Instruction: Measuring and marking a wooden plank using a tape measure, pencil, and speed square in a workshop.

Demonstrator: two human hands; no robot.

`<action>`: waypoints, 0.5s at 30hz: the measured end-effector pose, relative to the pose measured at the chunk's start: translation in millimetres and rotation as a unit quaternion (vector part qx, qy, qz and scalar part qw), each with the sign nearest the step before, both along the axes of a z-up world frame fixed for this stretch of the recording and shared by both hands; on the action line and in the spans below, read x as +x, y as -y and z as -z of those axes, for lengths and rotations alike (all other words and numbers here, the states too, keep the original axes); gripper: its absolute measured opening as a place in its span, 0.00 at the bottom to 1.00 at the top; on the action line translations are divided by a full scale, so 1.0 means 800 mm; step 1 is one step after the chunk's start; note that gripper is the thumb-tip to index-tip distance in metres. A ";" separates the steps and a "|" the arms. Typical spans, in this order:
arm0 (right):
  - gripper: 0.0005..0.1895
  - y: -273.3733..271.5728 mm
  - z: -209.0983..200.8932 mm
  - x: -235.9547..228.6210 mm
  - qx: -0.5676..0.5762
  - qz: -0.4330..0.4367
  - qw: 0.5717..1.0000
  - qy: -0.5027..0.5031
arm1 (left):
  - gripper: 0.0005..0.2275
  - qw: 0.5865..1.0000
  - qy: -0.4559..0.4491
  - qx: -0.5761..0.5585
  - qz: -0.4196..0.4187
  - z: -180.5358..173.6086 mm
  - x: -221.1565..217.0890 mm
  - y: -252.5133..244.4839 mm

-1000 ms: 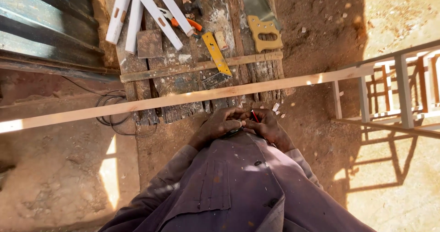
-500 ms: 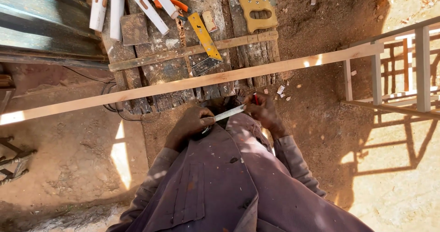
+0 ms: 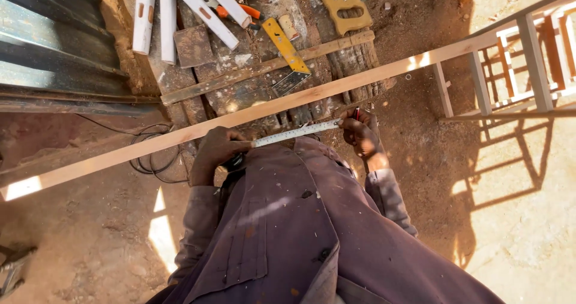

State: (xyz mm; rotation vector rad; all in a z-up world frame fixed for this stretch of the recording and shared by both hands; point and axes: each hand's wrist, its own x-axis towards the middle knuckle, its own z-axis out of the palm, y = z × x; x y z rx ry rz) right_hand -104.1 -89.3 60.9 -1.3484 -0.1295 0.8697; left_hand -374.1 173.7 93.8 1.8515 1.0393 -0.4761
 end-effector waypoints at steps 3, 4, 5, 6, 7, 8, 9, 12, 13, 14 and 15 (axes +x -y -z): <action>0.07 -0.022 0.000 -0.067 0.000 0.038 0.999 -0.020 | 0.16 0.999 0.037 0.008 -0.011 -0.009 -0.061 -0.032; 0.07 -0.026 0.001 -0.090 -0.004 0.045 0.999 -0.016 | 0.16 0.999 0.040 0.003 -0.004 0.002 -0.077 -0.044; 0.08 -0.031 0.003 -0.112 -0.014 0.056 0.998 -0.010 | 0.15 0.999 0.043 0.006 0.008 0.013 -0.090 -0.056; 0.08 -0.034 0.005 -0.131 -0.026 0.066 0.997 -0.003 | 0.15 0.999 0.047 0.007 0.019 0.026 -0.103 -0.066; 0.08 -0.031 0.007 -0.142 -0.031 0.071 0.997 0.001 | 0.15 0.998 0.052 0.002 0.024 0.016 -0.101 -0.067; 0.09 -0.027 0.009 -0.160 -0.042 0.075 0.996 0.003 | 0.13 0.997 0.058 0.010 0.050 0.003 -0.109 -0.067; 0.09 -0.022 0.012 -0.177 -0.053 0.078 0.996 0.004 | 0.11 0.995 0.065 0.019 0.076 -0.010 -0.115 -0.065; 0.10 -0.002 0.013 -0.212 -0.078 0.114 0.990 0.009 | 0.11 0.987 0.106 -0.004 0.121 0.021 -0.134 -0.061; 0.10 0.000 0.005 -0.219 -0.082 0.118 0.990 0.010 | 0.11 0.986 0.108 -0.009 0.125 0.020 -0.132 -0.061; 0.11 0.003 -0.003 -0.227 -0.097 0.130 0.987 0.019 | 0.10 0.984 0.109 -0.014 0.141 0.018 -0.133 -0.060; 0.11 0.006 -0.011 -0.234 -0.111 0.142 0.983 0.027 | 0.11 0.981 0.111 -0.020 0.158 0.016 -0.133 -0.058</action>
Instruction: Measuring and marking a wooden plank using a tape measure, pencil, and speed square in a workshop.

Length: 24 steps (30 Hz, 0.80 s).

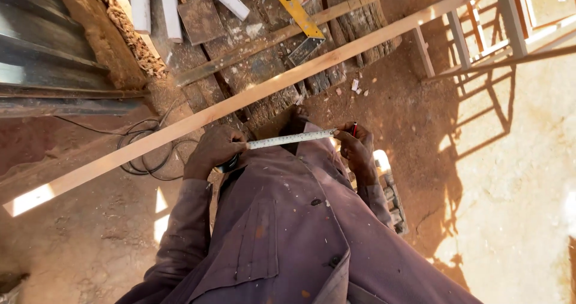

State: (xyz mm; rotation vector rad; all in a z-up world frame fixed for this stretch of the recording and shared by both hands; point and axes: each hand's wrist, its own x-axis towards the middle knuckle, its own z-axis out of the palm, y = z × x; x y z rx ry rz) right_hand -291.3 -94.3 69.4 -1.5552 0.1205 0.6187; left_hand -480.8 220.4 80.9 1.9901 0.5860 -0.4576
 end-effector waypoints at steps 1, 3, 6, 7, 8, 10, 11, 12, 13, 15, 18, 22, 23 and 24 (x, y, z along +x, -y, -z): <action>0.11 0.002 -0.001 -0.003 -0.001 0.003 1.000 0.003 | 0.11 1.000 0.003 -0.001 0.003 0.001 0.002 0.001; 0.11 0.005 -0.002 -0.006 -0.010 0.015 1.000 0.012 | 0.10 1.000 0.005 0.022 0.017 0.001 0.006 0.004; 0.10 -0.004 -0.011 0.000 -0.018 0.009 1.000 0.024 | 0.12 1.000 0.008 0.017 0.009 0.004 0.008 0.008; 0.10 -0.009 -0.003 0.009 -0.015 0.004 1.000 0.022 | 0.12 1.000 0.007 0.020 0.004 -0.003 0.008 0.010; 0.09 -0.012 0.003 0.018 -0.023 -0.011 0.999 0.036 | 0.12 0.999 0.010 0.030 0.000 -0.009 0.009 0.012; 0.08 -0.022 0.009 0.025 -0.024 -0.029 0.998 0.044 | 0.12 0.999 0.009 0.047 -0.006 -0.018 -0.001 0.017; 0.10 -0.031 0.006 0.031 -0.067 -0.053 0.995 0.053 | 0.12 0.999 0.011 0.046 -0.019 -0.018 -0.003 0.016; 0.11 -0.038 0.004 0.038 -0.109 -0.077 0.989 0.063 | 0.11 0.998 0.014 0.045 -0.032 -0.017 -0.004 0.016; 0.11 -0.038 0.012 0.043 -0.108 -0.080 0.989 0.057 | 0.11 0.998 0.008 0.046 -0.034 -0.018 -0.009 0.017; 0.13 -0.042 0.032 0.062 -0.129 -0.145 0.978 0.082 | 0.10 0.997 0.033 0.019 -0.062 -0.017 -0.013 0.014; 0.14 -0.053 0.027 0.059 -0.090 -0.137 0.984 0.068 | 0.10 0.995 0.015 0.045 -0.084 -0.026 -0.012 0.015; 0.14 -0.054 0.050 0.066 -0.061 -0.132 0.986 0.078 | 0.11 0.993 0.035 0.049 -0.098 -0.028 -0.009 0.023; 0.13 -0.052 0.046 0.069 -0.055 -0.131 0.987 0.073 | 0.09 0.994 0.023 0.048 -0.097 -0.027 -0.006 0.022; 0.13 -0.050 0.042 0.072 -0.049 -0.131 0.988 0.067 | 0.08 0.994 0.010 0.047 -0.095 -0.027 -0.002 0.021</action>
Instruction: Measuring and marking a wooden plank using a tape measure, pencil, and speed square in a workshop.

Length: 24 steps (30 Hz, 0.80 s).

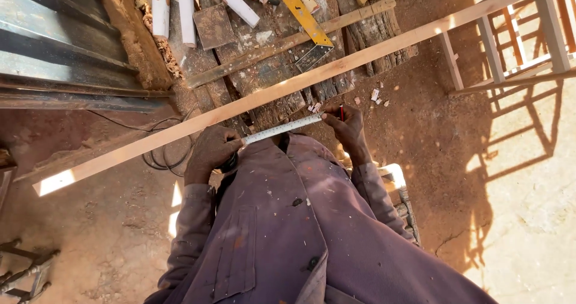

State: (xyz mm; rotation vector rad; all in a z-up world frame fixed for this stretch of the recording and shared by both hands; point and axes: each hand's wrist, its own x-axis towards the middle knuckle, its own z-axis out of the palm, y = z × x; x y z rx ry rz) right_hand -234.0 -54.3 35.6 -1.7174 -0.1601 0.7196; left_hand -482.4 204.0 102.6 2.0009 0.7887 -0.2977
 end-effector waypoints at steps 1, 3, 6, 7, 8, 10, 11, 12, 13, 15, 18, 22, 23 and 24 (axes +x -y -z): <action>0.13 0.002 -0.001 0.003 -0.001 0.002 1.000 -0.002 | 0.08 1.000 -0.002 -0.001 0.002 -0.002 0.005 0.002; 0.12 0.004 -0.001 0.010 0.004 -0.017 1.000 0.002 | 0.08 1.000 -0.009 0.008 -0.005 -0.004 0.014 0.006; 0.12 0.013 0.007 0.021 0.001 -0.022 1.000 0.000 | 0.07 1.000 -0.023 0.016 -0.005 0.013 0.021 0.007; 0.12 0.015 0.009 0.023 0.002 -0.021 1.000 0.000 | 0.07 1.000 -0.023 0.017 -0.004 0.013 0.025 0.008; 0.12 0.017 0.011 0.024 -0.004 -0.022 1.000 0.004 | 0.08 0.999 -0.026 0.023 0.005 0.013 0.029 0.008; 0.12 0.017 0.007 0.028 -0.008 -0.022 1.000 0.008 | 0.08 0.999 -0.029 0.030 0.016 0.015 0.036 0.006; 0.12 0.017 0.001 0.028 -0.023 -0.024 0.999 0.008 | 0.08 0.999 -0.016 0.025 0.022 0.017 0.037 0.005; 0.11 0.017 -0.004 0.029 -0.038 -0.026 0.999 0.008 | 0.08 0.999 -0.002 0.020 0.028 0.020 0.038 0.005; 0.11 0.022 -0.001 0.029 -0.039 -0.024 0.999 0.007 | 0.08 0.999 -0.002 0.019 0.030 0.027 0.038 0.007; 0.12 0.030 0.005 0.031 -0.059 -0.044 0.997 0.003 | 0.08 0.999 0.001 0.010 0.036 0.042 0.038 0.011; 0.13 0.029 0.016 0.033 -0.073 -0.056 0.996 0.008 | 0.09 0.998 0.001 0.006 0.066 0.054 0.042 0.012; 0.13 0.034 0.026 0.037 -0.081 -0.060 0.995 0.008 | 0.09 0.998 0.009 0.008 0.064 0.054 0.043 0.017; 0.13 0.034 0.029 0.039 -0.078 -0.062 0.995 0.012 | 0.10 0.998 0.012 0.008 0.068 0.056 0.043 0.017; 0.13 0.035 0.032 0.041 -0.074 -0.065 0.995 0.016 | 0.10 0.997 0.014 0.009 0.072 0.058 0.043 0.017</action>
